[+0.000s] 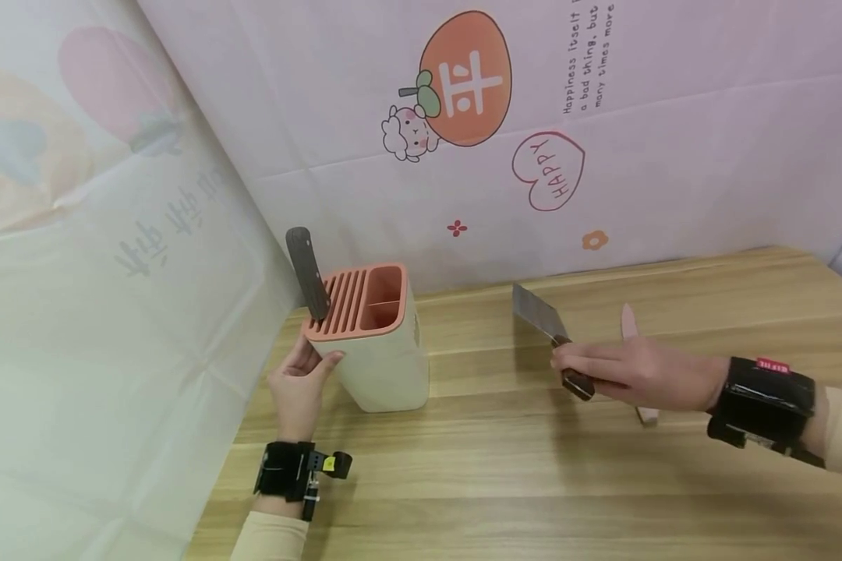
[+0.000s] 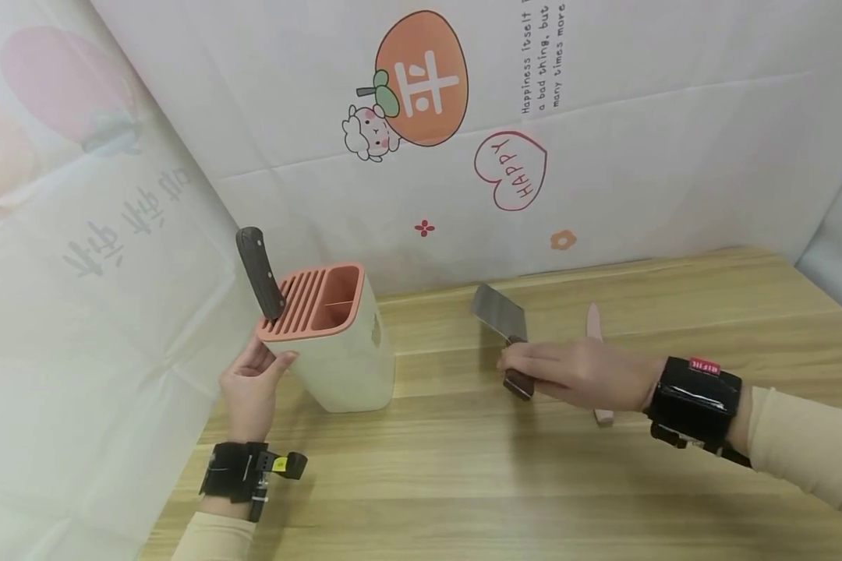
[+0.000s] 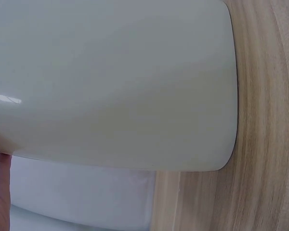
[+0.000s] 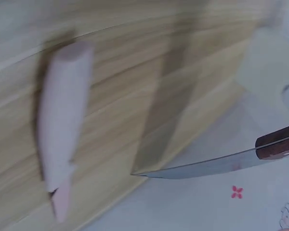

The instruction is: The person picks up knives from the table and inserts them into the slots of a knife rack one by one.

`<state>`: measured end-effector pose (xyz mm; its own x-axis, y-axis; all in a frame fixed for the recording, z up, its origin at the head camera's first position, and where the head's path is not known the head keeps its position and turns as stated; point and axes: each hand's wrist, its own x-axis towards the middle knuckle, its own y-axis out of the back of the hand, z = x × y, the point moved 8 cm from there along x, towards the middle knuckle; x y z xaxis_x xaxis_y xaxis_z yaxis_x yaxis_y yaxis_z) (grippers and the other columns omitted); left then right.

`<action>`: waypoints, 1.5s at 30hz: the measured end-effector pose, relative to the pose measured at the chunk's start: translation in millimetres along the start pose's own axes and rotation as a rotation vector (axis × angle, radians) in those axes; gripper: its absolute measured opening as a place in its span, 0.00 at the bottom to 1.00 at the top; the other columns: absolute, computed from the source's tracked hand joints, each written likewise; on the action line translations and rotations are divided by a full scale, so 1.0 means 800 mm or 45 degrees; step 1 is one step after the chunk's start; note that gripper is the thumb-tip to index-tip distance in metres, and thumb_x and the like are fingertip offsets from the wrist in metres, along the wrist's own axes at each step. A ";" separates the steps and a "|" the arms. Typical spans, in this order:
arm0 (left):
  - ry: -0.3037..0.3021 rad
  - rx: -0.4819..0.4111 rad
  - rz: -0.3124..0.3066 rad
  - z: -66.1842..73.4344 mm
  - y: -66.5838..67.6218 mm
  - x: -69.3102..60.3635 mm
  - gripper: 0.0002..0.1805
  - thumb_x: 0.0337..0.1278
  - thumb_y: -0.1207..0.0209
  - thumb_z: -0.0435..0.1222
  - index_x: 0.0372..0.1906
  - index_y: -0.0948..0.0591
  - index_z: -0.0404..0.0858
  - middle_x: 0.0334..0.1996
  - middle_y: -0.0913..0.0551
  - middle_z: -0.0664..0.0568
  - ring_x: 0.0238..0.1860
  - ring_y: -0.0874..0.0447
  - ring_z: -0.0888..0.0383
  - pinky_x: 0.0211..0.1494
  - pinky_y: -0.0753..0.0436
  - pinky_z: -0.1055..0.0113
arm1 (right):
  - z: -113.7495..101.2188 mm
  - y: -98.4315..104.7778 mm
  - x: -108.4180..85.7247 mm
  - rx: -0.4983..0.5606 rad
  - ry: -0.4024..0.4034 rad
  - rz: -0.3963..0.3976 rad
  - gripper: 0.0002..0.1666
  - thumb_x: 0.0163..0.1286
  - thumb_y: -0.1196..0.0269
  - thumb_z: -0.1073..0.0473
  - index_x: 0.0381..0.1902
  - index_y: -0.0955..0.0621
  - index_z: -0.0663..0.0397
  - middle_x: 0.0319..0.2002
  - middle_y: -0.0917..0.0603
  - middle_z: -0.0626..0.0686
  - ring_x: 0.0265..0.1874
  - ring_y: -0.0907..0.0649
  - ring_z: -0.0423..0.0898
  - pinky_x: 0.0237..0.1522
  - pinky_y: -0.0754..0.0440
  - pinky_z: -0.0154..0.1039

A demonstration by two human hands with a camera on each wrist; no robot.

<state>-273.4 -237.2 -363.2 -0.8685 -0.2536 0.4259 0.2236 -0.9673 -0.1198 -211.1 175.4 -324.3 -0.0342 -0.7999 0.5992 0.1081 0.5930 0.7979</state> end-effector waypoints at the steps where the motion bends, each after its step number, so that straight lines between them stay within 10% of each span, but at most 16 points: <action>1: 0.001 -0.001 -0.002 0.000 0.000 0.000 0.36 0.56 0.32 0.19 0.71 0.27 0.35 0.65 0.23 0.41 0.64 0.21 0.54 0.62 0.18 0.63 | 0.001 0.005 0.006 0.035 -0.012 0.041 0.24 0.85 0.50 0.55 0.62 0.21 0.70 0.58 0.15 0.58 0.66 0.24 0.37 0.63 0.24 0.28; 18: 0.002 -0.024 -0.019 -0.002 0.000 0.000 0.36 0.57 0.32 0.20 0.71 0.27 0.36 0.66 0.23 0.43 0.65 0.22 0.53 0.63 0.19 0.63 | 0.044 0.098 0.052 0.299 -0.606 0.700 0.26 0.69 0.28 0.54 0.49 0.16 0.77 0.50 0.11 0.49 0.37 0.13 0.33 0.28 0.21 0.18; 25: 0.013 -0.018 -0.004 -0.002 0.001 0.000 0.36 0.56 0.31 0.20 0.70 0.27 0.36 0.65 0.23 0.42 0.65 0.21 0.53 0.62 0.18 0.63 | 0.060 0.130 0.066 0.488 -0.779 0.931 0.15 0.65 0.34 0.79 0.50 0.18 0.80 0.46 0.10 0.56 0.42 0.11 0.41 0.45 0.14 0.27; 36: -0.034 -0.056 -0.029 -0.002 -0.003 0.000 0.36 0.56 0.31 0.20 0.70 0.26 0.36 0.66 0.24 0.41 0.65 0.22 0.52 0.63 0.19 0.62 | 0.076 0.158 0.100 1.014 -0.671 1.383 0.21 0.62 0.34 0.83 0.54 0.22 0.84 0.45 0.12 0.67 0.47 0.12 0.54 0.50 0.12 0.39; 45: -0.042 -0.055 -0.040 -0.002 -0.002 0.000 0.37 0.56 0.31 0.21 0.71 0.26 0.38 0.66 0.24 0.42 0.65 0.22 0.51 0.63 0.19 0.61 | 0.080 0.150 0.145 1.053 -0.661 1.442 0.23 0.62 0.29 0.77 0.54 0.20 0.79 0.44 0.13 0.69 0.48 0.12 0.58 0.53 0.14 0.47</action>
<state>-274.7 -235.8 -364.1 -0.8595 -0.2242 0.4594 0.1768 -0.9736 -0.1444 -265.9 160.1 -154.8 -0.6786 0.1234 0.7240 -0.2544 0.8852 -0.3894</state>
